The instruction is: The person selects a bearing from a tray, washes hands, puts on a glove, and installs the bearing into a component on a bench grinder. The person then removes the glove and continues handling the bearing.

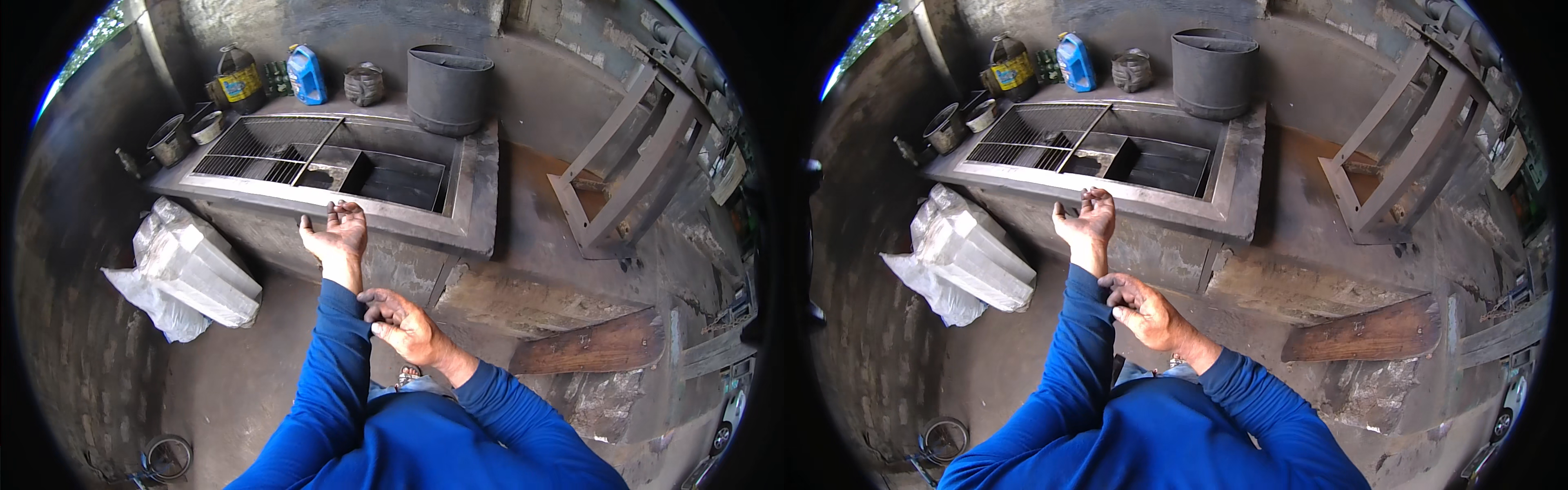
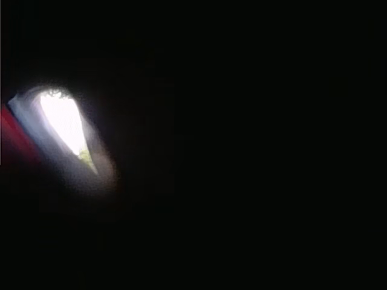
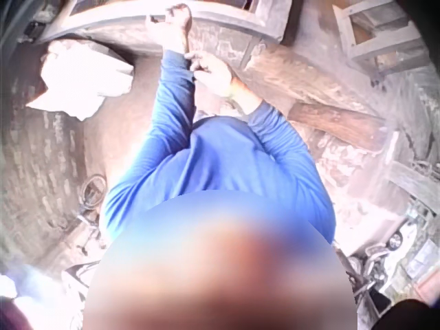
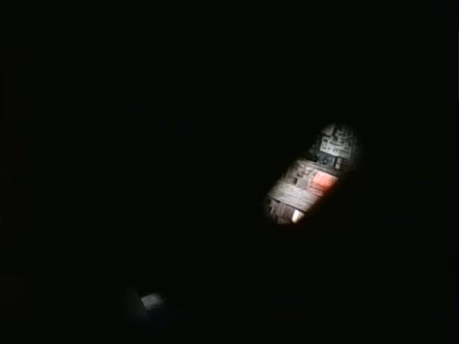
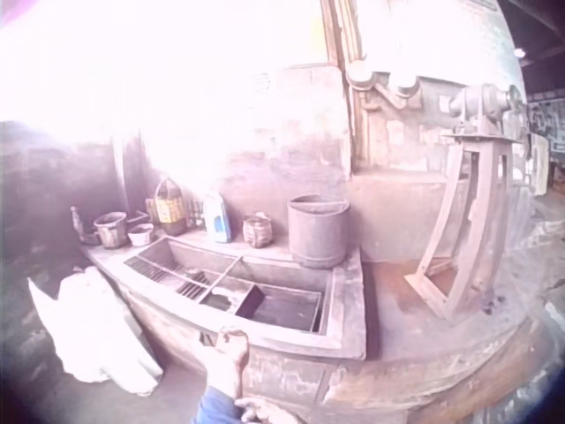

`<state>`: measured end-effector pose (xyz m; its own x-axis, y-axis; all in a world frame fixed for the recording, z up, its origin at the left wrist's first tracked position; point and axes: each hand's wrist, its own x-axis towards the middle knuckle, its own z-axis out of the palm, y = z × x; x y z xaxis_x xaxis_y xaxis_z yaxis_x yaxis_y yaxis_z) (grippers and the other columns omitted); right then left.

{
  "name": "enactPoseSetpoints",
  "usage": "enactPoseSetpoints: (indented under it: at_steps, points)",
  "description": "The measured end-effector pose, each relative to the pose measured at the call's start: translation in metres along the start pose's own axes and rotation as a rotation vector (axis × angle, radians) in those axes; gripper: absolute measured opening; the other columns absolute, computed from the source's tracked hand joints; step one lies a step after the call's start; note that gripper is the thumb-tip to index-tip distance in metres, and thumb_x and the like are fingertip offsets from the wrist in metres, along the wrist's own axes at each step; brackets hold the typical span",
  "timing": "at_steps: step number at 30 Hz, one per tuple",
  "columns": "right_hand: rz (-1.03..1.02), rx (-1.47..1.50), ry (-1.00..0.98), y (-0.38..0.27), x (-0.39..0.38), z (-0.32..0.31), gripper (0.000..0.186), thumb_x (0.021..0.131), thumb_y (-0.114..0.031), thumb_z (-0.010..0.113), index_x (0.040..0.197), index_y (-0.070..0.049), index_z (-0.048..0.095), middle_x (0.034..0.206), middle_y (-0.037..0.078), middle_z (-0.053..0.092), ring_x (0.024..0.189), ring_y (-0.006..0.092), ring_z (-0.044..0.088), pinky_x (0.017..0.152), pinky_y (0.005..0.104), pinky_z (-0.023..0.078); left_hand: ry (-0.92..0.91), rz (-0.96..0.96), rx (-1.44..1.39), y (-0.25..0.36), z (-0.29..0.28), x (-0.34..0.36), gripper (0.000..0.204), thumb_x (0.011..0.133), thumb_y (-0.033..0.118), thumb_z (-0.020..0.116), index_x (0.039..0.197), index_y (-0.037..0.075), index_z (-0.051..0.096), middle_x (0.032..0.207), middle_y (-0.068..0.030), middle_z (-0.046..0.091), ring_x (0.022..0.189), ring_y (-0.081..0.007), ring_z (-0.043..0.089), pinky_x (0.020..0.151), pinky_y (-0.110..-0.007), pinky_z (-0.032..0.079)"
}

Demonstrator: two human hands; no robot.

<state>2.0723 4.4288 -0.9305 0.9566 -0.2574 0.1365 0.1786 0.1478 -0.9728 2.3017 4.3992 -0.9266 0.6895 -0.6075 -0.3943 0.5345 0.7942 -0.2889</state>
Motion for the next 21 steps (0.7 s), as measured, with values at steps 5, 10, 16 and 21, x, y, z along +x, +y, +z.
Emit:
enactPoseSetpoints:
  at_steps: [5, 10, 16, 21]
  points:
    - [0.062, -0.154, -0.125, -0.011, 0.055, -0.034, 0.046, 0.094, 0.0, 0.058, 0.14, -0.002, 0.052, 0.098, 0.005, 0.062, 0.092, 0.0137, 0.06, 0.087, 0.0304, 0.05, -0.205, 0.156, 0.694, -0.024, 0.038, 0.085, 0.056, 0.093, 0.046, 0.065, 0.13, 0.005, 0.056, 0.107, -0.0078, 0.052, 0.091, -0.0218, 0.053, 0.078, -0.038, 0.049]
    - [-0.312, -0.862, 0.164, -0.012, 0.148, -0.046, 0.038, 0.088, -0.007, 0.069, 0.125, -0.001, 0.063, 0.094, 0.013, 0.07, 0.088, 0.0312, 0.068, 0.081, 0.041, 0.055, -0.859, 0.978, 2.362, -0.066, 0.029, 0.162, 0.037, 0.082, 0.032, 0.076, 0.107, 0.006, 0.068, 0.107, -0.0124, 0.063, 0.099, -0.0287, 0.067, 0.085, -0.044, 0.051]
    - [-0.159, -1.203, 0.394, 0.007, 0.284, -0.059, 0.037, 0.087, -0.014, 0.071, 0.121, -0.002, 0.063, 0.1, 0.017, 0.067, 0.099, 0.035, 0.065, 0.086, 0.0447, 0.055, -1.264, 0.604, 3.152, -0.065, 0.011, 0.227, 0.034, 0.085, 0.029, 0.073, 0.109, 0.006, 0.068, 0.113, -0.0133, 0.067, 0.107, -0.0306, 0.068, 0.093, -0.049, 0.049]
    - [-0.023, -1.096, 0.512, 0.019, 0.348, -0.072, 0.027, 0.087, -0.003, 0.063, 0.114, -0.001, 0.065, 0.091, 0.018, 0.07, 0.09, 0.0359, 0.069, 0.083, 0.0454, 0.056, -1.587, 0.402, 3.454, -0.058, 0.008, 0.28, 0.033, 0.094, 0.023, 0.063, 0.122, 0.006, 0.07, 0.121, -0.0137, 0.069, 0.115, -0.0297, 0.066, 0.098, -0.052, 0.046]
